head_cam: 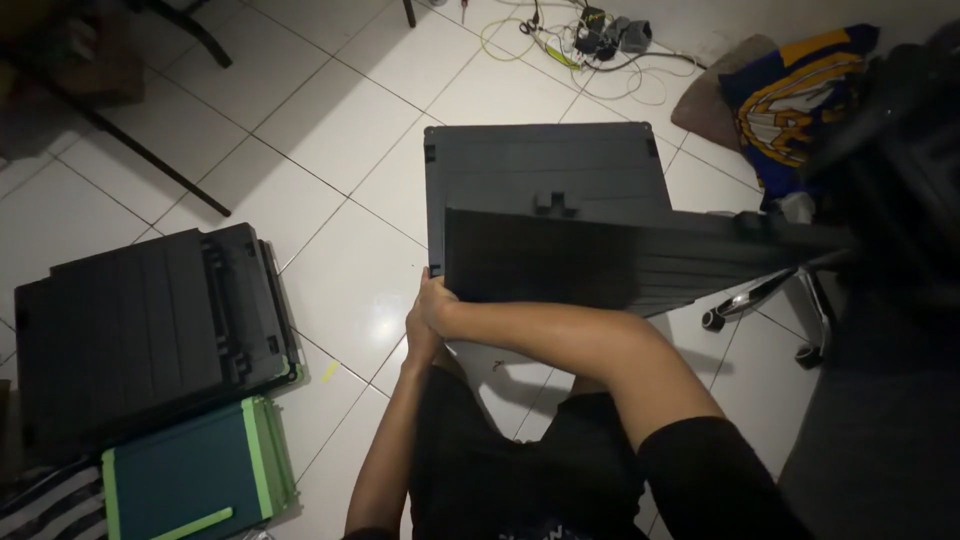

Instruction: The person assembles a collapsible plastic storage crate by hand. They unfold the sides, attach the green plastic frame pieces, and secure the black lid. The person repeats this process for multiple crates, stacking the finished units.

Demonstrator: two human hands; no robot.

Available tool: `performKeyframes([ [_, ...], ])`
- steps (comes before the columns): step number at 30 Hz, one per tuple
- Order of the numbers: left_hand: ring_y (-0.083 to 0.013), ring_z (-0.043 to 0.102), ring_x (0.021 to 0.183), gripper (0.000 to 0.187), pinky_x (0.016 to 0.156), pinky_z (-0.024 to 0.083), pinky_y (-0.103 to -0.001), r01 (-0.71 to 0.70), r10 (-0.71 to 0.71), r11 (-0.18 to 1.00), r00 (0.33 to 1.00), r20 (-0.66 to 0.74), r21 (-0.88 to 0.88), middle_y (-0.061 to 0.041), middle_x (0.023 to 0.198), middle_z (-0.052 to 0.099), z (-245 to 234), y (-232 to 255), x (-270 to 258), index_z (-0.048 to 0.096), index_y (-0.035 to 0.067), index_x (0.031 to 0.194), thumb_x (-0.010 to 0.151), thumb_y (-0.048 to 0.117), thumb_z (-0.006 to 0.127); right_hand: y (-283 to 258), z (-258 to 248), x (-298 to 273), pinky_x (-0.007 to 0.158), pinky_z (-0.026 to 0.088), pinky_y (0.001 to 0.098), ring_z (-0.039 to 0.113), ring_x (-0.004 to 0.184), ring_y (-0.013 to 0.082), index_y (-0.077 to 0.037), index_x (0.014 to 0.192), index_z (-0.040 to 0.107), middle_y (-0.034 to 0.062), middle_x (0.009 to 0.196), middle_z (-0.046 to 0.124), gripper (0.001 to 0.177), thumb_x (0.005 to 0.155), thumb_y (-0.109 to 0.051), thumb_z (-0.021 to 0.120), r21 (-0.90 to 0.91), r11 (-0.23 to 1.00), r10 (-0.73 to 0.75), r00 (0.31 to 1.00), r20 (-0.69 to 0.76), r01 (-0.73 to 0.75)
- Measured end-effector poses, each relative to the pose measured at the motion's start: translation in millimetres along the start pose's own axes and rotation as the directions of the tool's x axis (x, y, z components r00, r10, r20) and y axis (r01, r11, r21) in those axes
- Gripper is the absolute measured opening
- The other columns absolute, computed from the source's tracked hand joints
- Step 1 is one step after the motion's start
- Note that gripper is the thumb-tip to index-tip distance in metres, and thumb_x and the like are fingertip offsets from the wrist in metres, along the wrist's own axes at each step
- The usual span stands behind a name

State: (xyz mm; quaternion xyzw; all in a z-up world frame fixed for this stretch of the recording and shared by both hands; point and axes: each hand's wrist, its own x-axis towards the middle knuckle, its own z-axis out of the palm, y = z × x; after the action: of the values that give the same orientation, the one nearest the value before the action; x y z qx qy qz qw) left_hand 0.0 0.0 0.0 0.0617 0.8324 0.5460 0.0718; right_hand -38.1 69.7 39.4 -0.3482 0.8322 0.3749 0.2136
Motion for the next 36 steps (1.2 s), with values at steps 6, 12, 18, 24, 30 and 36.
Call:
performKeyframes([
  [6, -0.0397, 0.045, 0.147, 0.048, 0.118, 0.037, -0.043, -0.365, 0.377, 0.926, 0.915, -0.144, 0.100, -0.019, 0.162, 0.042, 6.8, -25.0, -1.8, 0.052, 0.009, 0.147, 0.101, 0.018, 0.060, -19.8, 20.1, 4.3, 0.089, 0.051, 0.0530, 0.068, 0.104, 0.0365, -0.005, 0.118, 0.074, 0.0165, 0.115, 0.074, 0.038, 0.093, -0.034, 0.070, -0.078, 0.984, 0.122, 0.932, -0.341, -0.157],
  [12, -0.0313, 0.054, 0.139, 0.032, 0.106, 0.052, -0.035, -0.335, 0.324, 0.937, 0.940, -0.106, -0.102, -0.016, 0.158, 0.046, -1.2, -31.7, 20.1, 0.051, 0.006, 0.139, 0.108, 0.012, 0.049, -33.3, 8.4, -152.6, 0.107, 0.043, 0.0494, 0.063, 0.115, 0.0298, -0.010, 0.113, 0.072, 0.0126, 0.116, 0.072, 0.030, 0.090, -0.029, 0.070, 0.474, 0.698, 0.125, 0.559, -0.820, 0.538],
  [18, -0.0291, 0.065, 0.129, 0.037, 0.108, 0.051, -0.039, -0.347, 0.335, 0.936, 0.931, -0.142, -0.067, -0.019, 0.134, 0.066, -36.4, -39.0, 66.1, 0.051, -0.001, 0.140, 0.103, 0.002, 0.048, -24.0, 93.3, -252.5, 0.095, 0.058, 0.0367, 0.071, 0.110, 0.0206, -0.010, 0.122, 0.070, 0.0081, 0.119, 0.073, 0.032, 0.093, -0.025, 0.070, 0.909, -0.163, 0.411, 0.864, -0.292, 0.384],
  [24, -0.0309, 0.057, 0.133, 0.033, 0.110, 0.048, -0.040, -0.285, 0.248, 0.958, 0.882, -0.401, -0.034, -0.021, 0.141, 0.056, -28.4, -40.6, 71.2, 0.051, 0.000, 0.141, 0.109, 0.008, 0.048, -23.6, 200.3, -332.4, 0.093, 0.061, 0.0383, 0.075, 0.100, 0.0219, -0.008, 0.107, 0.075, 0.0105, 0.106, 0.077, 0.025, 0.093, -0.028, 0.072, 0.932, -0.344, 0.667, 0.729, 0.155, 0.117],
  [30, -0.0305, 0.050, 0.142, 0.041, 0.122, 0.038, -0.041, -0.335, 0.238, 0.932, 0.854, -0.463, -0.139, -0.018, 0.148, 0.050, 6.6, -35.8, 30.7, 0.044, -0.002, 0.148, 0.111, 0.014, 0.036, -16.5, 271.7, -345.7, 0.099, 0.053, 0.0425, 0.065, 0.119, 0.0307, -0.002, 0.123, 0.066, 0.0182, 0.126, 0.069, 0.052, 0.084, -0.030, 0.084, 0.928, -0.329, 0.829, 0.417, 0.373, -0.174],
  [36, -0.0409, 0.038, 0.145, 0.044, 0.121, 0.032, -0.048, -0.416, 0.440, 0.898, 0.845, -0.305, 0.142, -0.024, 0.153, 0.039, -3.9, -40.6, 35.3, 0.038, 0.001, 0.152, 0.112, 0.016, 0.051, -13.8, 328.4, -285.8, 0.107, 0.043, 0.0444, 0.055, 0.129, 0.0371, 0.004, 0.138, 0.056, 0.0265, 0.136, 0.060, 0.091, 0.065, -0.028, 0.100, 0.979, -0.204, 0.921, 0.343, 0.183, 0.026],
])
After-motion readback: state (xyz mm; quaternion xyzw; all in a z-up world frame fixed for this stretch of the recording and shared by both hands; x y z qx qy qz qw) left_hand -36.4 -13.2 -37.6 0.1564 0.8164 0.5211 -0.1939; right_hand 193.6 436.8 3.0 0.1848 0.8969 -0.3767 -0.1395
